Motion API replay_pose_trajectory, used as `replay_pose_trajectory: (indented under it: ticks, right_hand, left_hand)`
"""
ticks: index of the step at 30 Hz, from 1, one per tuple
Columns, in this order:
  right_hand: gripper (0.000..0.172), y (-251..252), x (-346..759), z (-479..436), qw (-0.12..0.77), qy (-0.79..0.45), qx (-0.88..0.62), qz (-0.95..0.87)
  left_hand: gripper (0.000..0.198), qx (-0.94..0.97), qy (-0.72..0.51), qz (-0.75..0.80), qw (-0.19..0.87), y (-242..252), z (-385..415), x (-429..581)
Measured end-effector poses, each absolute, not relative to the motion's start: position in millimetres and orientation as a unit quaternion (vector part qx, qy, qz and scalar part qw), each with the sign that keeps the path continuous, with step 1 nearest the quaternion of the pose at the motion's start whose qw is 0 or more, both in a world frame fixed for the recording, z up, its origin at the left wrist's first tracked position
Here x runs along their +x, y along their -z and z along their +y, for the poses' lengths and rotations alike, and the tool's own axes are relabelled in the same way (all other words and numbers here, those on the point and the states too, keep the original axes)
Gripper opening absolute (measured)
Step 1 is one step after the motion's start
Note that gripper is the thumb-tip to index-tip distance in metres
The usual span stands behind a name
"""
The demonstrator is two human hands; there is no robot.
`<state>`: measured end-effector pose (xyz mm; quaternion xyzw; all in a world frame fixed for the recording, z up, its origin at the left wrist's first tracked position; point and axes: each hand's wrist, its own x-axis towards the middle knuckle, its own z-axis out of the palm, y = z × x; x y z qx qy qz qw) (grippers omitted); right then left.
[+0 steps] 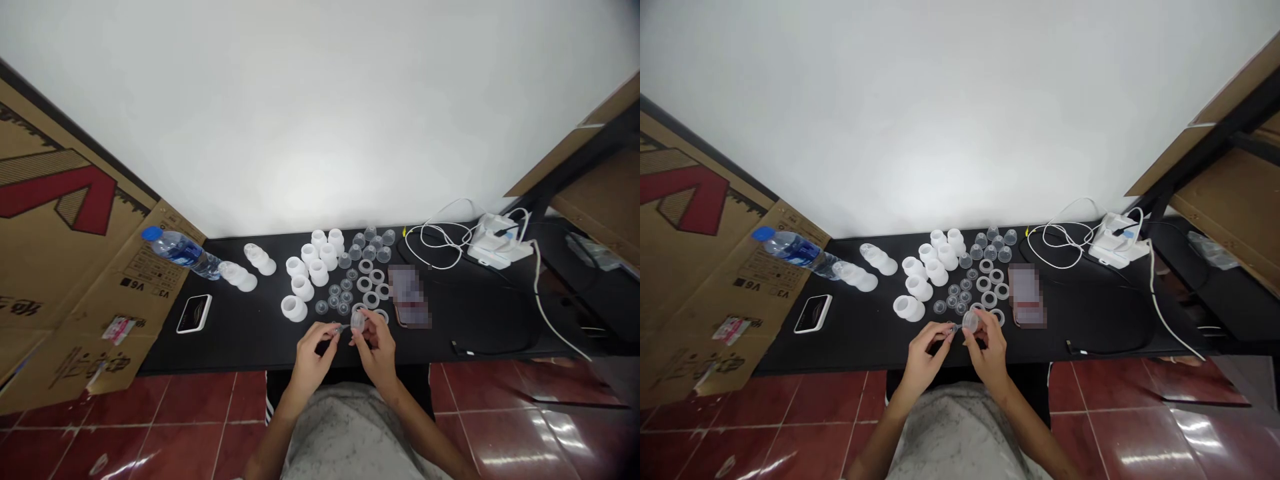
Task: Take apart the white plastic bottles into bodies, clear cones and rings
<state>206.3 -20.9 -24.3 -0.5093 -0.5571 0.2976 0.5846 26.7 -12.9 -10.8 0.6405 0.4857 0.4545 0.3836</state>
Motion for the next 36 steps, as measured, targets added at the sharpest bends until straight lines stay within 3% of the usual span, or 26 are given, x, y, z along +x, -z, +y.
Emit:
replay_pose_trajectory:
  ticks: [6,9,19,25,31,36]
  right_hand:
    - [0.031,17.7,207.2,-19.5,0.569,-0.260,-0.521,-0.581]
    - [0.036,14.4,210.4,-20.8,0.541,-0.217,-0.514,-0.630]
    - [0.046,31.8,232.0,-26.6,0.416,-0.091,-0.501,-0.753]
    - [0.031,32.6,228.5,-25.3,0.384,-0.033,-0.497,-0.777]
    - [0.027,33.2,228.5,-24.2,0.372,-0.033,-0.490,-0.788]
    - [0.025,33.7,227.1,-23.8,0.371,-0.034,-0.488,-0.789]
  left_hand:
    - [0.024,0.703,-0.389,0.551,0.226,4.8,-15.5,16.9]
    - [0.023,0.703,-0.378,0.576,0.176,5.9,-19.4,11.6]
    - [0.024,0.707,-0.359,0.588,0.162,10.0,-15.2,18.7]
    - [0.029,0.718,-0.312,0.607,0.135,10.1,-2.2,31.6]
    - [0.020,0.696,-0.414,0.564,0.158,-14.1,-20.4,7.8]
    - [0.012,0.650,-0.490,0.571,0.109,-48.6,-1.1,-26.6]
